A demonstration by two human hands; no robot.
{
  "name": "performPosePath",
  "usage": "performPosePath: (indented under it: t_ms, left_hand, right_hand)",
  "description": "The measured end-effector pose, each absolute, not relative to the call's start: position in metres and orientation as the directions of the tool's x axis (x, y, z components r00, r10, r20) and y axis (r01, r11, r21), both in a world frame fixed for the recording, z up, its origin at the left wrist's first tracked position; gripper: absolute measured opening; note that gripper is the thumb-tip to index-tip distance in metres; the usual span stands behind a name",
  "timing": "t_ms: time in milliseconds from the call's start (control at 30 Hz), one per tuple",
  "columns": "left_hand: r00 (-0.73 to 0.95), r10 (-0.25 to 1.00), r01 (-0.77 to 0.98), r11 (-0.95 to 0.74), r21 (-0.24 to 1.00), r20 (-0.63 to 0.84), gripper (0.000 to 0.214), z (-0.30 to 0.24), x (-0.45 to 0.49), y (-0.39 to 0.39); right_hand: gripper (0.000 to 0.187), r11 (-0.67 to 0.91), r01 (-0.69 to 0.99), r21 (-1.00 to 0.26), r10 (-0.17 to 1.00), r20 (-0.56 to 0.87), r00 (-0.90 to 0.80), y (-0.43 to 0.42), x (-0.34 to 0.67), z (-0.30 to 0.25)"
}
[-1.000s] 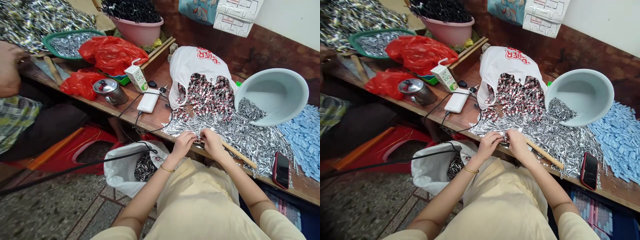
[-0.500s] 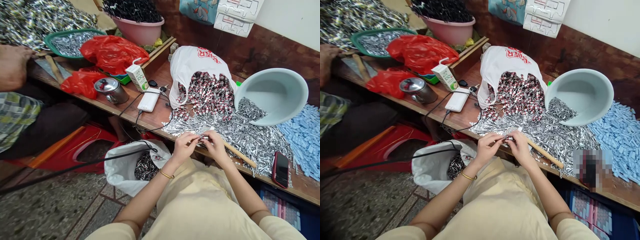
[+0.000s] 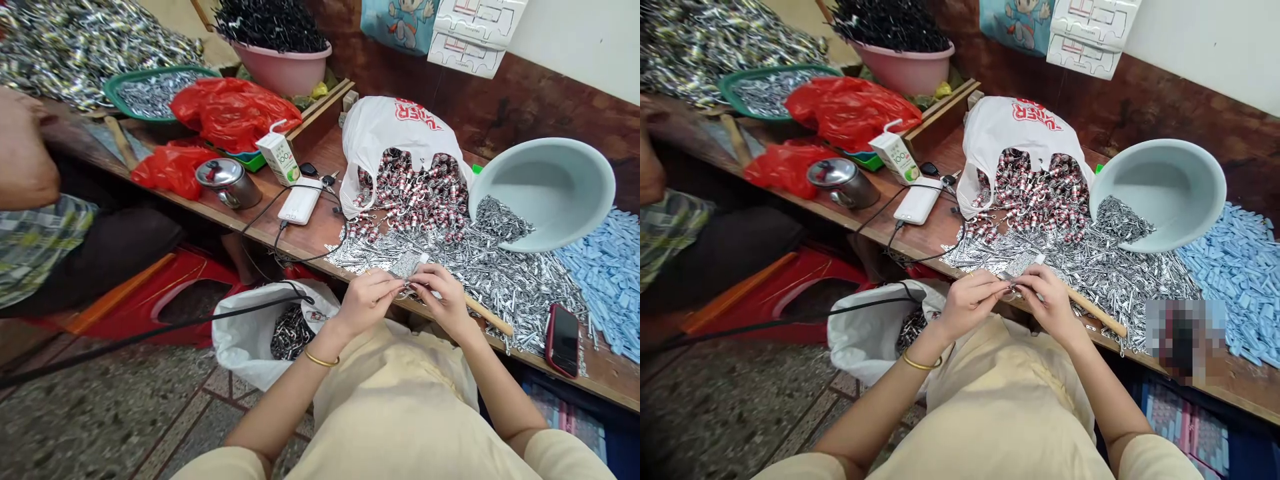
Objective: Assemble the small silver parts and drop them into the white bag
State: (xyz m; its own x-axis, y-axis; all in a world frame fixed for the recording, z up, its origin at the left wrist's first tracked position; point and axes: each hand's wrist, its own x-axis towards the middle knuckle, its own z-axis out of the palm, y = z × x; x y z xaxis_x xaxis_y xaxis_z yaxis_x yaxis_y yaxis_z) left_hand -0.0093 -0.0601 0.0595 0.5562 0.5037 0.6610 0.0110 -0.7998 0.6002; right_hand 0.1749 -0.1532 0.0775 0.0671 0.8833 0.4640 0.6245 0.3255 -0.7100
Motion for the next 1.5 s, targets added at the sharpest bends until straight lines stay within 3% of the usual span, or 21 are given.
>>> performPosePath:
  t_ms: [67, 133, 267, 333, 400, 467, 533, 667, 767, 867, 933, 1033, 1100, 1200, 1267, 1333, 1500]
  left_hand:
    - [0.530, 0.545, -0.037, -0.750, 0.660, 0.650, 0.019, 0.058, -0.007, -0.062]
    - [0.479, 0.663, -0.070, -0.625, 0.778, 0.576, 0.016, 0.054, -0.001, -0.068]
    - [0.416, 0.832, -0.147, -0.337, 0.930, 0.368, 0.012, 0.041, 0.012, -0.082]
    - [0.414, 0.854, -0.138, -0.283, 0.949, 0.315, 0.011, 0.034, 0.014, -0.086]
    - [0.425, 0.862, -0.110, -0.255, 0.961, 0.277, 0.013, 0.029, 0.014, -0.086]
    - [0.442, 0.867, -0.091, -0.209, 0.974, 0.227, 0.016, 0.023, 0.012, -0.083]
    - [0.450, 0.879, -0.073, -0.137, 0.988, 0.156, 0.019, 0.017, 0.010, -0.078]
    - [0.440, 0.898, -0.039, -0.009, 0.999, 0.025, 0.024, 0.004, 0.007, -0.068]
    - [0.436, 0.899, 0.000, 0.047, 0.999, -0.043, 0.026, -0.002, 0.007, -0.063]
    - [0.420, 0.904, 0.032, 0.076, 0.997, -0.082, 0.028, -0.005, 0.004, -0.060]
    - [0.403, 0.910, 0.041, 0.084, 0.996, -0.094, 0.029, -0.007, 0.000, -0.057]
    - [0.374, 0.921, 0.052, 0.098, 0.994, -0.111, 0.030, -0.010, -0.007, -0.051]
    - [0.359, 0.925, 0.060, 0.108, 0.992, -0.122, 0.030, -0.013, -0.010, -0.046]
    - [0.359, 0.923, 0.069, 0.119, 0.990, -0.136, 0.031, -0.016, -0.011, -0.038]
    - [0.375, 0.916, 0.065, 0.132, 0.989, -0.147, 0.032, -0.017, -0.010, -0.032]
    - [0.391, 0.904, 0.042, 0.169, 0.985, -0.172, 0.034, -0.018, -0.008, -0.027]
    - [0.409, 0.878, -0.008, 0.277, 0.961, -0.250, 0.037, -0.016, -0.009, -0.021]
  right_hand:
    - [0.017, 0.303, 0.597, -0.742, 0.884, 0.453, 0.114, -0.156, 0.171, 0.077]
    - [0.015, 0.254, 0.520, -0.816, 0.885, 0.413, 0.215, -0.160, 0.164, 0.072]
    - [0.016, 0.143, 0.181, -0.973, 0.860, 0.213, 0.463, -0.164, 0.148, 0.050]
    - [0.022, 0.090, 0.039, -0.995, 0.867, 0.098, 0.489, -0.164, 0.147, 0.038]
    - [0.025, 0.021, 0.012, -1.000, 0.913, 0.024, 0.406, -0.163, 0.157, 0.033]
    - [0.025, -0.027, 0.131, -0.991, 0.967, 0.007, 0.253, -0.160, 0.177, 0.035]
    - [0.021, -0.030, 0.358, -0.933, 0.982, 0.039, 0.186, -0.154, 0.207, 0.042]
    - [0.020, -0.144, 0.783, -0.605, 0.915, 0.219, 0.338, -0.127, 0.263, 0.054]
    - [0.020, -0.107, 0.931, -0.348, 0.973, 0.157, 0.171, -0.101, 0.282, 0.047]
    - [0.017, -0.052, 0.970, -0.239, 0.992, 0.096, 0.077, -0.083, 0.284, 0.033]
    - [0.018, -0.062, 0.959, -0.276, 0.990, 0.102, 0.093, -0.079, 0.285, 0.025]
    - [0.013, -0.105, 0.858, -0.502, 0.975, 0.117, 0.188, -0.082, 0.292, 0.019]
    - [0.004, -0.126, 0.670, -0.732, 0.959, 0.082, 0.270, -0.087, 0.296, 0.020]
    - [0.019, -0.102, 0.260, -0.960, 0.948, -0.014, 0.319, -0.094, 0.301, 0.026]
    - [0.029, -0.089, 0.065, -0.994, 0.948, -0.065, 0.313, -0.098, 0.302, 0.032]
    - [0.034, -0.093, -0.020, -0.995, 0.950, -0.095, 0.299, -0.100, 0.302, 0.036]
    - [0.029, -0.068, 0.076, -0.995, 0.945, -0.040, 0.323, -0.098, 0.308, 0.039]
